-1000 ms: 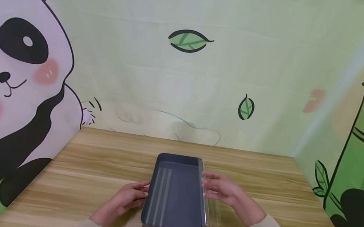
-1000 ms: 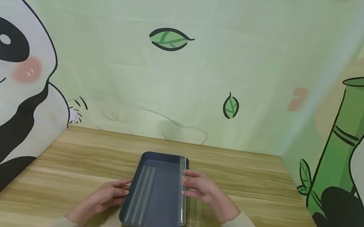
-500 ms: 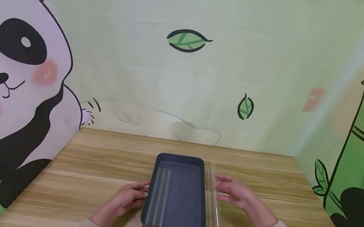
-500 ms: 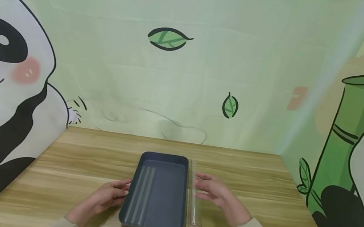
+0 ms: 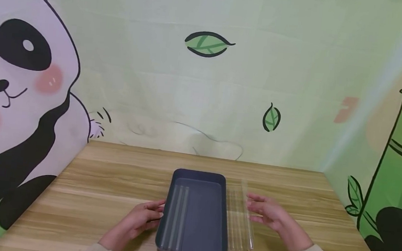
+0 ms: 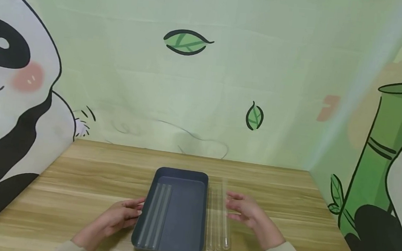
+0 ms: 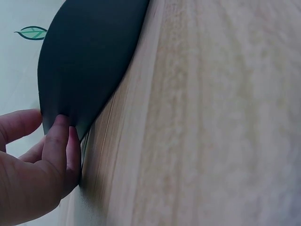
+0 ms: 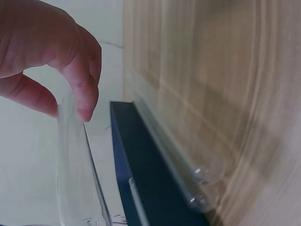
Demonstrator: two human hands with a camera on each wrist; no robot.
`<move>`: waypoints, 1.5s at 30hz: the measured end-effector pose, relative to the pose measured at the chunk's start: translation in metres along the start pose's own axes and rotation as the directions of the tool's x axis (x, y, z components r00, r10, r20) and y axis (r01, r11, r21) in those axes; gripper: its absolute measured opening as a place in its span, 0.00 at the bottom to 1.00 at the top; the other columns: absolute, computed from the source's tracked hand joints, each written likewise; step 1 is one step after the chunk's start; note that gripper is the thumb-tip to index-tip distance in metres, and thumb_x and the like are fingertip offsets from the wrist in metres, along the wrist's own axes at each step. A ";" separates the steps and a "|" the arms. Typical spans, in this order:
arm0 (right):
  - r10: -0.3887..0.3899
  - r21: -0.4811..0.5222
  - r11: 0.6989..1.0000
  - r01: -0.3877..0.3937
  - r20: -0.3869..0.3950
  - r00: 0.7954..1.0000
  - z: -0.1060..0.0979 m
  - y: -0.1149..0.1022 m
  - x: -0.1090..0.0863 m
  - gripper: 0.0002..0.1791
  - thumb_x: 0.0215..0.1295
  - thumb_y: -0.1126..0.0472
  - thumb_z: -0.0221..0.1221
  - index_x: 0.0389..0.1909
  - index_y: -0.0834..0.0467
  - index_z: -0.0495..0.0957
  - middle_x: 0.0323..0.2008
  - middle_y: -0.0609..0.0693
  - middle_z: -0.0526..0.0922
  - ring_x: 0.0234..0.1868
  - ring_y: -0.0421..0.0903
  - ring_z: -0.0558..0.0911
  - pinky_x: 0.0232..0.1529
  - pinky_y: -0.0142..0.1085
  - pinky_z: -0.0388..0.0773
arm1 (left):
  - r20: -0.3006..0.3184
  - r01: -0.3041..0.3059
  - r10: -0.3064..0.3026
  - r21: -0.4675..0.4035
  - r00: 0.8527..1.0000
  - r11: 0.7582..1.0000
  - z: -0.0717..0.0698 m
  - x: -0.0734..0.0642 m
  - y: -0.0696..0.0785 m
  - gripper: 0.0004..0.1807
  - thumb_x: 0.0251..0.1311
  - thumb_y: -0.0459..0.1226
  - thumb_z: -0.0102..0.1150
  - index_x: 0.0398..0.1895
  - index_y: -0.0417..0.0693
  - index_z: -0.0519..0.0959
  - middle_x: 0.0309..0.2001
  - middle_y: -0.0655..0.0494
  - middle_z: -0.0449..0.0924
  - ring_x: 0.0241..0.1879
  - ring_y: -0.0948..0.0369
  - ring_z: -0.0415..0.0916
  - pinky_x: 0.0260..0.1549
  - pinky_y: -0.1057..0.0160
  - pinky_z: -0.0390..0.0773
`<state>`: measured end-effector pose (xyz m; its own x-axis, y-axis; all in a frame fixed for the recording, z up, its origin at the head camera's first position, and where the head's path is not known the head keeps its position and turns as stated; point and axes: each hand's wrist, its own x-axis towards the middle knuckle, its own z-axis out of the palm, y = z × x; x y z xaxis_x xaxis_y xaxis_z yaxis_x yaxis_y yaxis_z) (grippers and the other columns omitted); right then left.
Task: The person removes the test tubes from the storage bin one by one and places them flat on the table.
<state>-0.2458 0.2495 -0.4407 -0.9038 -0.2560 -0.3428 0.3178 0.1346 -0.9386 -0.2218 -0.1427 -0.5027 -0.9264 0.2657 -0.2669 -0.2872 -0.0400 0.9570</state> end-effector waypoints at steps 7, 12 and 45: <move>0.003 -0.001 1.000 -0.003 -0.018 1.000 -0.008 0.011 0.005 0.34 0.73 0.69 0.53 0.76 0.73 0.54 0.50 0.45 0.82 0.47 0.38 0.79 0.46 0.33 0.84 | -0.005 0.004 -0.004 0.007 1.000 1.000 0.001 0.001 -0.001 0.35 0.66 0.26 0.55 0.76 0.30 0.59 0.69 0.28 0.69 0.48 0.65 0.80 0.50 0.66 0.82; 0.011 0.011 1.000 -0.010 -0.023 1.000 -0.011 0.014 0.009 0.34 0.73 0.69 0.53 0.76 0.73 0.54 0.49 0.44 0.83 0.46 0.38 0.79 0.45 0.32 0.84 | -0.006 -0.002 0.002 0.004 1.000 1.000 0.001 0.000 -0.001 0.35 0.66 0.25 0.55 0.76 0.28 0.59 0.68 0.28 0.70 0.48 0.65 0.80 0.49 0.66 0.82; 0.064 -0.057 0.996 -0.070 -0.105 0.992 -0.008 0.025 0.034 0.32 0.73 0.69 0.54 0.74 0.74 0.58 0.40 0.45 0.82 0.41 0.37 0.78 0.41 0.33 0.83 | 0.005 -0.007 0.007 -0.006 1.000 1.000 -0.001 0.001 -0.001 0.34 0.66 0.25 0.54 0.76 0.28 0.58 0.67 0.30 0.72 0.49 0.65 0.80 0.49 0.67 0.82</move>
<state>-0.2713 0.2518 -0.4753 -0.9067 -0.1453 -0.3959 0.3636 0.2064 -0.9084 -0.2223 -0.1431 -0.5039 -0.9273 0.2699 -0.2594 -0.2818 -0.0473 0.9583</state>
